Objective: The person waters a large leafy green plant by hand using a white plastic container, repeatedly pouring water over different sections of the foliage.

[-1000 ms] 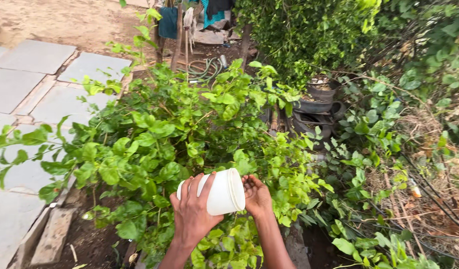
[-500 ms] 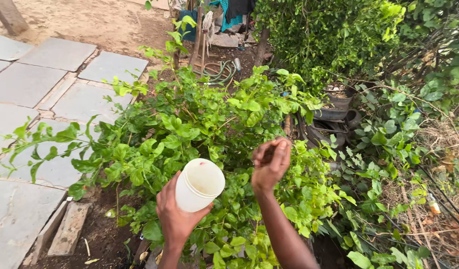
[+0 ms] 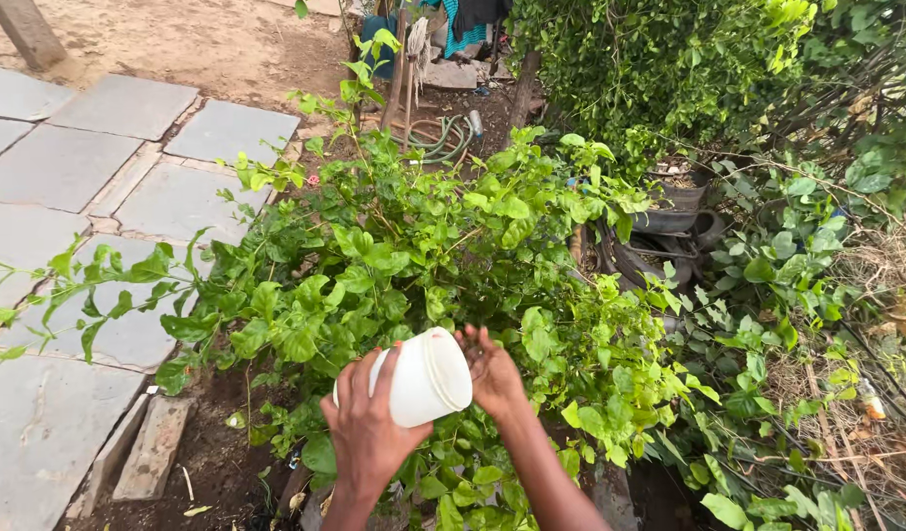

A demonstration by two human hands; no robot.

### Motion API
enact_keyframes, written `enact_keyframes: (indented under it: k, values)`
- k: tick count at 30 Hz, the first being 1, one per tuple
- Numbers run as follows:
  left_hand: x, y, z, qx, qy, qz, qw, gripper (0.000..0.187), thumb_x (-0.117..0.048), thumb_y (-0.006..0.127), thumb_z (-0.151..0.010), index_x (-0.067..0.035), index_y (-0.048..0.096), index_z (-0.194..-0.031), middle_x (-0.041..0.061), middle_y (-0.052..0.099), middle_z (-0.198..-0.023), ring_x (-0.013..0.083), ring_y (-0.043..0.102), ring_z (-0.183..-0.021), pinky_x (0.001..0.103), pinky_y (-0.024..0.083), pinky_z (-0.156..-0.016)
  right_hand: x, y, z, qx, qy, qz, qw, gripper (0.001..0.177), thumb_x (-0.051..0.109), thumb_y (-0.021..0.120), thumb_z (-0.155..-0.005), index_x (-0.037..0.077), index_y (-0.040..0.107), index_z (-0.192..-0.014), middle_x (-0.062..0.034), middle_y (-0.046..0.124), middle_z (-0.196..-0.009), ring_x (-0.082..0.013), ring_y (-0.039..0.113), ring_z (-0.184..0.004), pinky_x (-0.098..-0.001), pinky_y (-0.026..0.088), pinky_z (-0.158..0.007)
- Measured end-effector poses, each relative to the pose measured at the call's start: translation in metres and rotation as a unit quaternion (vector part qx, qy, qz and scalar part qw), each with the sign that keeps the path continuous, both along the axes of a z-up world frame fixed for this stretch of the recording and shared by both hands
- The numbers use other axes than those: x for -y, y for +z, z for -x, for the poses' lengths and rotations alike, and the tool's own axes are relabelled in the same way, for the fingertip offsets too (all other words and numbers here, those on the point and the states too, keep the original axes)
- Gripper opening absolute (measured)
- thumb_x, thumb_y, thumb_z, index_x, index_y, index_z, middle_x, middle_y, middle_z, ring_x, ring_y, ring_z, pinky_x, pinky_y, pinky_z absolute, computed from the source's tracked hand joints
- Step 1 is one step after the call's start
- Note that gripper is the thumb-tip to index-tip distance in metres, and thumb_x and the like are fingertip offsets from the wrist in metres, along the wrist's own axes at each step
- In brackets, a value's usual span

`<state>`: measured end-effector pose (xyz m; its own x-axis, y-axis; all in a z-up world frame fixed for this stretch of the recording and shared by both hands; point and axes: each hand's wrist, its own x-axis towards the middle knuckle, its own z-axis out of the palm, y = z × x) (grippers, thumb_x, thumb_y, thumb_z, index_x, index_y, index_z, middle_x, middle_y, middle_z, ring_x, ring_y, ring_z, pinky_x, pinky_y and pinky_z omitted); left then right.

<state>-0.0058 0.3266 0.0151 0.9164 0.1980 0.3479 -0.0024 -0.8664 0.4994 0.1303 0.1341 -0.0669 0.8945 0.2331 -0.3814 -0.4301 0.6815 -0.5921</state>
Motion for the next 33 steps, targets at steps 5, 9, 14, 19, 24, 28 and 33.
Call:
enact_keyframes:
  k: [5, 9, 14, 19, 24, 28, 33]
  values:
    - [-0.01, 0.012, 0.008, -0.025, 0.031, -0.008, 0.999, 0.13, -0.041, 0.104, -0.035, -0.021, 0.044, -0.15, 0.013, 0.054, -0.144, 0.0332, 0.05, -0.127, 0.064, 0.04, -0.096, -0.029, -0.05, -0.021, -0.126, -0.067, -0.036, 0.989, 0.018, 0.011, 0.044, -0.106, 0.007, 0.057, -0.094, -0.0086, 0.061, -0.084, -0.0191, 0.058, -0.077, -0.0337, 0.057, -0.077]
    - [-0.027, 0.019, 0.022, 0.087, 0.055, 0.131, 0.986, 0.12, -0.037, 0.102, -0.034, -0.009, 0.051, -0.139, 0.016, 0.063, -0.13, 0.0353, 0.055, -0.124, 0.062, 0.042, -0.102, -0.058, 0.015, -0.026, 0.025, 0.027, -0.174, 0.984, 0.024, 0.014, 0.038, -0.106, 0.009, 0.049, -0.086, -0.0036, 0.053, -0.072, -0.0144, 0.049, -0.063, -0.0279, 0.048, -0.056]
    - [-0.045, 0.027, 0.041, 0.184, 0.097, 0.158, 0.965, 0.112, -0.033, 0.099, -0.04, -0.002, 0.053, -0.137, 0.019, 0.064, -0.126, 0.0363, 0.057, -0.121, 0.057, 0.042, -0.106, -0.074, 0.133, -0.004, 0.326, -0.108, 0.009, 0.939, 0.028, 0.031, 0.044, -0.115, 0.009, 0.052, -0.1, -0.0052, 0.055, -0.076, -0.0131, 0.047, -0.061, -0.0265, 0.041, -0.051]
    - [-0.056, 0.024, 0.045, 0.162, 0.11, 0.17, 0.966, 0.111, -0.03, 0.098, -0.041, -0.005, 0.052, -0.139, 0.017, 0.062, -0.13, 0.0365, 0.055, -0.123, 0.057, 0.041, -0.107, -0.1, 0.152, -0.016, 0.208, 0.209, 0.365, 0.883, 0.02, 0.028, 0.062, -0.099, 0.015, 0.058, -0.112, 0.0014, 0.06, -0.121, -0.0114, 0.056, -0.111, -0.0351, 0.053, -0.078]
    - [-0.049, 0.006, 0.035, 0.064, 0.124, 0.087, 0.986, 0.122, -0.035, 0.102, -0.035, -0.013, 0.048, -0.142, 0.015, 0.059, -0.135, 0.0391, 0.049, -0.13, 0.068, 0.037, -0.1, -0.073, 0.105, -0.009, 0.241, 0.165, 0.325, 0.899, 0.028, 0.028, 0.055, -0.101, 0.021, 0.06, -0.128, -0.0016, 0.06, -0.135, -0.0156, 0.058, -0.119, -0.0414, 0.057, -0.093]
    - [-0.04, -0.009, 0.022, 0.078, 0.062, -0.011, 0.995, 0.125, -0.049, 0.099, -0.037, -0.017, 0.046, -0.146, 0.016, 0.055, -0.139, 0.0365, 0.048, -0.129, 0.066, 0.04, -0.096, -0.054, 0.057, -0.003, 0.113, 0.118, 0.174, 0.971, 0.032, 0.031, 0.049, -0.101, 0.012, 0.065, -0.121, -0.0076, 0.072, -0.116, -0.0179, 0.066, -0.103, -0.0347, 0.06, -0.088]
    - [-0.031, -0.003, 0.009, 0.032, 0.009, -0.116, 0.993, 0.122, -0.054, 0.099, -0.043, -0.022, 0.047, -0.149, 0.013, 0.053, -0.145, 0.0353, 0.05, -0.128, 0.063, 0.042, -0.09, -0.045, -0.027, -0.017, -0.055, -0.016, -0.036, 0.998, 0.014, 0.017, 0.054, -0.105, 0.007, 0.06, -0.097, -0.0049, 0.065, -0.085, -0.0155, 0.061, -0.077, -0.0279, 0.058, -0.075]
